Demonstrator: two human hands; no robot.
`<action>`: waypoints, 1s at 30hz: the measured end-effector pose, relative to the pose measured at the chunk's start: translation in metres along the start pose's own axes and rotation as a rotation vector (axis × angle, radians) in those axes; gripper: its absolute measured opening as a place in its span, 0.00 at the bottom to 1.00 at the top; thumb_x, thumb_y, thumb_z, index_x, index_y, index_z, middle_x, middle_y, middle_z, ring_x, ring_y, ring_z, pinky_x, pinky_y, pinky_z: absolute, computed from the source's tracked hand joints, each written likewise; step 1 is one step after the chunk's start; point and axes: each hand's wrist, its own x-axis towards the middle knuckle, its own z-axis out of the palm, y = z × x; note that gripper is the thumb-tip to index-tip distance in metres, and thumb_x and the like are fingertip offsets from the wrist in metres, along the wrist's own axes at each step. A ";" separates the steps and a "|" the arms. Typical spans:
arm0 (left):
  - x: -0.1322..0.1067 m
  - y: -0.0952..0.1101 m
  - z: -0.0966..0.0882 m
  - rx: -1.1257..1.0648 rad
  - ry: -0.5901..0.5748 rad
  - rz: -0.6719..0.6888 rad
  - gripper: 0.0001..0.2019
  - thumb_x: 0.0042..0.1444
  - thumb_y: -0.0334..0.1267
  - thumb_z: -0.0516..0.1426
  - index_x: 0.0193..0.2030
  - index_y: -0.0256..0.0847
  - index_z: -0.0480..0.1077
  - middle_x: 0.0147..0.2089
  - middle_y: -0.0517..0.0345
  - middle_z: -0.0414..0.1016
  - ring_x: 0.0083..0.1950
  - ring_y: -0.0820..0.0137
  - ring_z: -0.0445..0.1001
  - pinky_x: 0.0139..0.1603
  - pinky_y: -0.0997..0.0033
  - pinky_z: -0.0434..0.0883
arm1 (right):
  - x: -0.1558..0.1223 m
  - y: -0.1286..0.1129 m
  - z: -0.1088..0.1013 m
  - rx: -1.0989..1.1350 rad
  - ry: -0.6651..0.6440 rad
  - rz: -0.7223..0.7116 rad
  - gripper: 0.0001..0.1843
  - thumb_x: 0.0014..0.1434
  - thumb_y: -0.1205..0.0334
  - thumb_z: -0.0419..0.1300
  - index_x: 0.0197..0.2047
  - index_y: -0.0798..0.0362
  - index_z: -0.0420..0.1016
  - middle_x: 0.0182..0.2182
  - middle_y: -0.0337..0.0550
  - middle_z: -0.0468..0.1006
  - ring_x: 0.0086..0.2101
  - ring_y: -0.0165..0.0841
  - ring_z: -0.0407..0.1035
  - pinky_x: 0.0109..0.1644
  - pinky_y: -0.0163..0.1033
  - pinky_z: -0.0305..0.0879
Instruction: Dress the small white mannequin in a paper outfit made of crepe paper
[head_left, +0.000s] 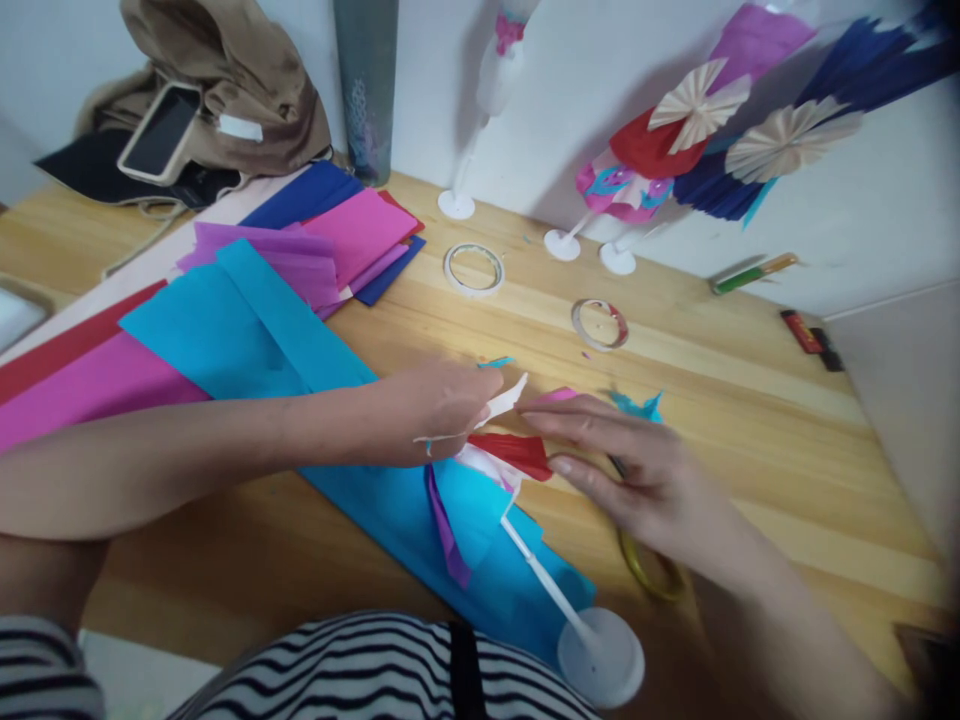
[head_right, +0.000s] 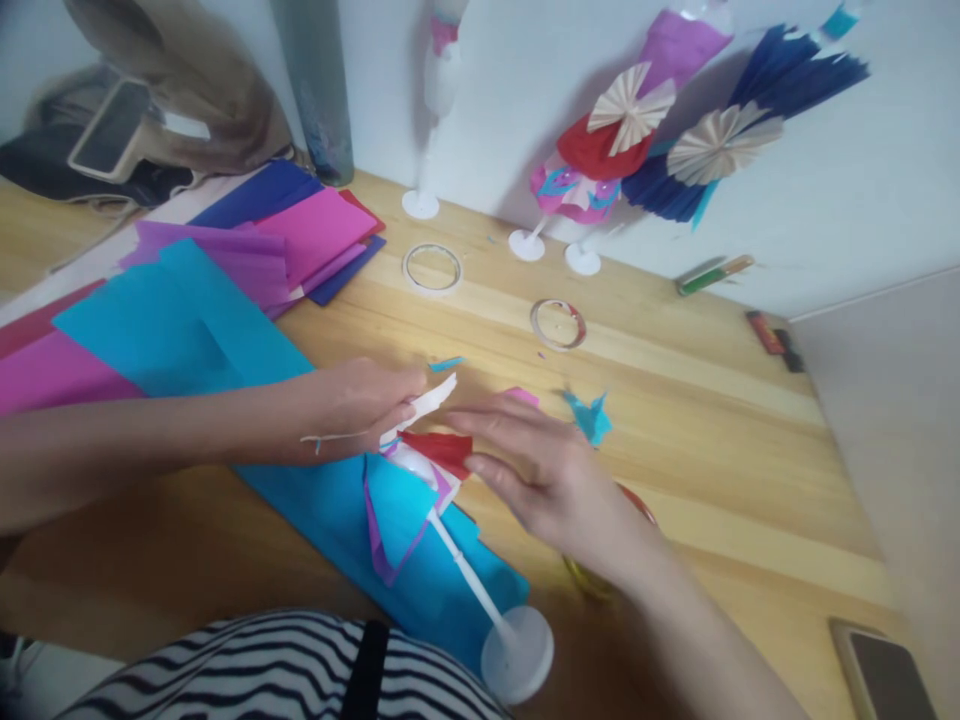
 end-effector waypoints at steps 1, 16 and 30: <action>0.000 -0.001 0.000 -0.020 0.004 0.013 0.17 0.67 0.28 0.48 0.61 0.35 0.64 0.41 0.53 0.78 0.34 0.67 0.74 0.31 0.70 0.58 | -0.004 0.006 -0.004 -0.051 0.003 0.028 0.17 0.68 0.65 0.60 0.59 0.44 0.76 0.49 0.47 0.84 0.51 0.43 0.78 0.52 0.50 0.79; 0.001 0.002 -0.002 0.034 -0.033 -0.066 0.13 0.65 0.27 0.50 0.54 0.35 0.70 0.41 0.53 0.78 0.36 0.67 0.74 0.34 0.68 0.63 | -0.028 0.061 0.016 -0.531 -0.048 0.209 0.11 0.68 0.64 0.54 0.39 0.54 0.78 0.44 0.58 0.82 0.43 0.51 0.77 0.46 0.57 0.76; 0.000 0.002 0.000 0.000 0.005 -0.034 0.17 0.65 0.27 0.49 0.59 0.34 0.68 0.41 0.52 0.80 0.36 0.67 0.76 0.34 0.70 0.64 | -0.009 0.072 0.005 -0.382 0.041 0.263 0.07 0.59 0.71 0.58 0.31 0.50 0.73 0.39 0.51 0.82 0.44 0.47 0.76 0.49 0.56 0.74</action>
